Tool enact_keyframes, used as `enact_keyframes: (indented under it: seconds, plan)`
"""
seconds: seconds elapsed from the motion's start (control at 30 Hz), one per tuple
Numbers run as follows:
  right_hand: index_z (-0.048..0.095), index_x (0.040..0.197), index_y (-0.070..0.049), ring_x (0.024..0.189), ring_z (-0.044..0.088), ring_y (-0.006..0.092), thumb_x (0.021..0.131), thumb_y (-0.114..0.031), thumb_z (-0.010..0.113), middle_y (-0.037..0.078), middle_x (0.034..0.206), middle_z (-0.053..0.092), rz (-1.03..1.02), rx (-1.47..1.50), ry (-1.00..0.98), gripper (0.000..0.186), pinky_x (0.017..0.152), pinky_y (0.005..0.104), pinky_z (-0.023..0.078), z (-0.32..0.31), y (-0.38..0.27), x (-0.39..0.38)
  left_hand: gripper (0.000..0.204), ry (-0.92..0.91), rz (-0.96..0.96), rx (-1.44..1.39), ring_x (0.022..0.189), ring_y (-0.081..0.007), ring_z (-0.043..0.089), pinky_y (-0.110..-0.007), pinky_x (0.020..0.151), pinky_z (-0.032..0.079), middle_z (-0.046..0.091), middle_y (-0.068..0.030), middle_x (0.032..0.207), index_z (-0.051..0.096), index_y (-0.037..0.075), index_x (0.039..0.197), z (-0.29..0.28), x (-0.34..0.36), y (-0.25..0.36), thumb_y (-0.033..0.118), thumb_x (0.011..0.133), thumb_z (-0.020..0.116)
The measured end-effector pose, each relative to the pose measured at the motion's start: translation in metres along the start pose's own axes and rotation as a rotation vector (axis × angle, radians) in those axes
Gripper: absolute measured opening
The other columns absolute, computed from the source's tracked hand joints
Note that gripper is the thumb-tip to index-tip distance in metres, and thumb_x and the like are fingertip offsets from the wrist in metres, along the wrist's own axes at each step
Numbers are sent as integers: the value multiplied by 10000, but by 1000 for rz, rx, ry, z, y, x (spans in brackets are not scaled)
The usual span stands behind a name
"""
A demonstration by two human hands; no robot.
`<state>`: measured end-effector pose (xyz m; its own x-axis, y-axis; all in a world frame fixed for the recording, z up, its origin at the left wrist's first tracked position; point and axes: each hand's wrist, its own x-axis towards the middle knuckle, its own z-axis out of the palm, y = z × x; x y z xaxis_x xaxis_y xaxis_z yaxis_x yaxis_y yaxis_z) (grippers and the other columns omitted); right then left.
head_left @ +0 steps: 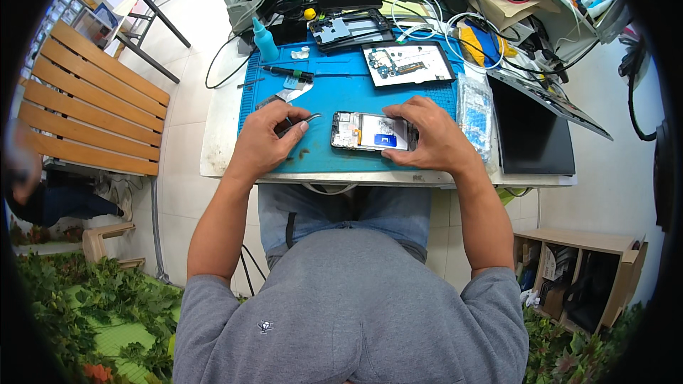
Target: The person uses a screwdriver and a prying tool to work on the internal components of a mobile phone on a blue mat, later holding up a new screen for comparison.
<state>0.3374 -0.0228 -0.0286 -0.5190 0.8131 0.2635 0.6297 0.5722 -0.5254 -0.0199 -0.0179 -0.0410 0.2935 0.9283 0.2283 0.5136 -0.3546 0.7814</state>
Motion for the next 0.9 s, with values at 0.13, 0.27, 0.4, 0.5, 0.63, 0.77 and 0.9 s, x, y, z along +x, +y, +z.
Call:
enact_keyframes:
  seconds: [0.13, 0.27, 0.4, 0.5, 0.63, 0.77, 0.9]
  plan:
    - [789, 1329, -38, 1132, 727, 338, 787, -277, 946, 137, 1177, 797, 20, 8, -5, 613, 1036, 452, 586, -3, 1, 3, 192, 1, 0, 17, 832, -192, 717, -329, 772, 583, 784, -89, 975, 849, 29, 1158, -1, 1, -2, 131, 995, 851]
    - [789, 1328, -38, 1137, 738, 338, 805, -308, 922, 135, 1177, 807, 48, 23, -33, 603, 1043, 452, 587, -5, 3, 6, 187, 4, -10, 11, 818, -189, 709, -328, 766, 580, 781, -88, 965, 848, 26, 1151, -1, 1, -2, 127, 994, 849]
    - [790, 1321, -39, 1144, 750, 339, 822, -330, 909, 146, 1175, 816, 60, 34, -39, 590, 1047, 453, 586, -6, 5, 8, 183, -15, -25, 2, 837, -131, 675, -282, 769, 539, 755, -67, 1016, 844, 17, 1163, -1, 2, -6, 111, 1006, 847]
    - [790, 1319, -38, 1140, 759, 342, 830, -334, 904, 153, 1179, 820, 83, 53, -43, 583, 1046, 452, 587, -8, 2, 9, 185, -3, -23, 1, 829, -162, 698, -304, 769, 562, 771, -80, 992, 848, 20, 1153, 0, 2, -6, 125, 1001, 848]
    - [789, 1319, -34, 1117, 768, 348, 846, -326, 893, 159, 1172, 826, 103, 71, -39, 566, 1041, 454, 590, -7, 3, 8, 189, 13, -15, -9, 820, -193, 716, -325, 767, 579, 787, -92, 971, 852, 22, 1142, 1, 2, -7, 144, 998, 848]
    - [784, 1326, -30, 1119, 768, 348, 865, -309, 876, 164, 1173, 828, 124, 91, -28, 547, 1041, 453, 589, -5, 4, 9, 187, 14, -22, -13, 821, -190, 716, -324, 768, 578, 789, -92, 975, 851, 21, 1140, 0, 3, -7, 144, 1000, 847]
    - [779, 1334, -27, 1106, 767, 351, 878, -285, 862, 165, 1174, 828, 113, 100, -14, 531, 1030, 451, 588, -5, 4, 8, 187, -17, -29, -12, 850, -135, 703, -279, 779, 563, 768, -69, 1028, 846, 21, 1174, 0, 3, -10, 106, 1007, 843]
